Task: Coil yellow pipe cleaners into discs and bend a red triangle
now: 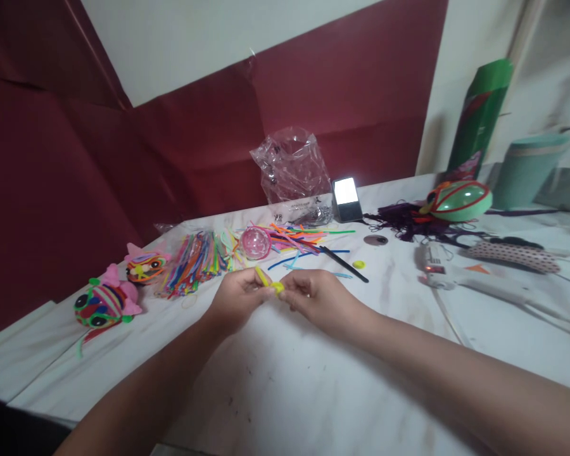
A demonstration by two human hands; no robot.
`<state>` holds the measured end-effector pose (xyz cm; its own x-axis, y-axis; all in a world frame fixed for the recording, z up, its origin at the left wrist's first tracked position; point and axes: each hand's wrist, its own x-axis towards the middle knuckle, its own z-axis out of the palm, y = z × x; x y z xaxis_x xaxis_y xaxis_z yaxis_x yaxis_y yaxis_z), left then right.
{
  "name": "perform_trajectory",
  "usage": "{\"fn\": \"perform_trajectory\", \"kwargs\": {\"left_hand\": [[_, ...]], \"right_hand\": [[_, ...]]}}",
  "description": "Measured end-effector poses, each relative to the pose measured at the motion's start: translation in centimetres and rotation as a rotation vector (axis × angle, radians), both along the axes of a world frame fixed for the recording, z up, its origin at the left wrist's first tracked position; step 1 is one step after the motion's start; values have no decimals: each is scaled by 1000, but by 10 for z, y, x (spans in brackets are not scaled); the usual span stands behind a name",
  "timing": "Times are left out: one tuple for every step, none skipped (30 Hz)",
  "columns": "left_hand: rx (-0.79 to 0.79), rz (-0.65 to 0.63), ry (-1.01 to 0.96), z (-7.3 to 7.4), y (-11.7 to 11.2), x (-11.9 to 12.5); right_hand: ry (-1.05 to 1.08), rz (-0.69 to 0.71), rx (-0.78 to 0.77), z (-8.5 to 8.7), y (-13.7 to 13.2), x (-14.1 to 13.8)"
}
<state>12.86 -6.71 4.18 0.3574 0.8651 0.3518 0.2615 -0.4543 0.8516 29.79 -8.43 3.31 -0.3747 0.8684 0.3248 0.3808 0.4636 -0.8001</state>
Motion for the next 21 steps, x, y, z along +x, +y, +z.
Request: {"fn": "perform_trajectory", "kwargs": {"left_hand": [[-59,9,-106,-3,1,1],[-115,11,-204,-6,2,2],[-163,6,-284,-9,3,4],[-201,-6,-344,-11,4,5],[-229,-24,-390,-13,4,6],[-253,-42,-423,-15,5,6],[-277,-52,-450,-15,5,7],[-299,-51,-475,-15,6,7],[-316,-44,-496,-15,6,7],[-327,-31,-511,-15,7,7],[-329,-17,-520,-15,7,7],[-324,-8,-521,-15,7,7],[-311,-2,-520,-16,7,7],[-294,1,-515,-17,7,8],[-276,6,-507,-18,6,9],[-260,13,-497,-19,5,10],[-249,20,-484,-19,3,12],[-240,34,-470,-19,1,14],[-231,51,-453,-19,-1,15],[-220,68,-435,-18,-4,17],[-208,87,-415,-16,-6,18]], "right_hand": [[55,13,-39,0,1,0],[101,22,-62,0,1,-1],[134,19,-74,-1,2,-1],[155,8,-76,-1,3,0],[165,-5,-75,-2,4,0],[172,-16,-75,-2,5,1],[177,-25,-77,-3,7,1],[183,-31,-84,-3,7,2],[191,-33,-97,-3,8,1],[204,-31,-117,-3,8,1],[223,-24,-140,-4,7,0],[243,-13,-164,-4,7,-1],[263,1,-184,-4,5,-2],[283,14,-200,-4,4,-4],[300,22,-209,-4,2,-5],[310,22,-213,-4,1,-7],[313,14,-213,-5,0,-8],[309,3,-208,-5,-1,-8],[301,-13,-197,-5,-1,-9],[289,-31,-177,-6,-1,-9],[276,-49,-150,-7,-1,-9]]}}
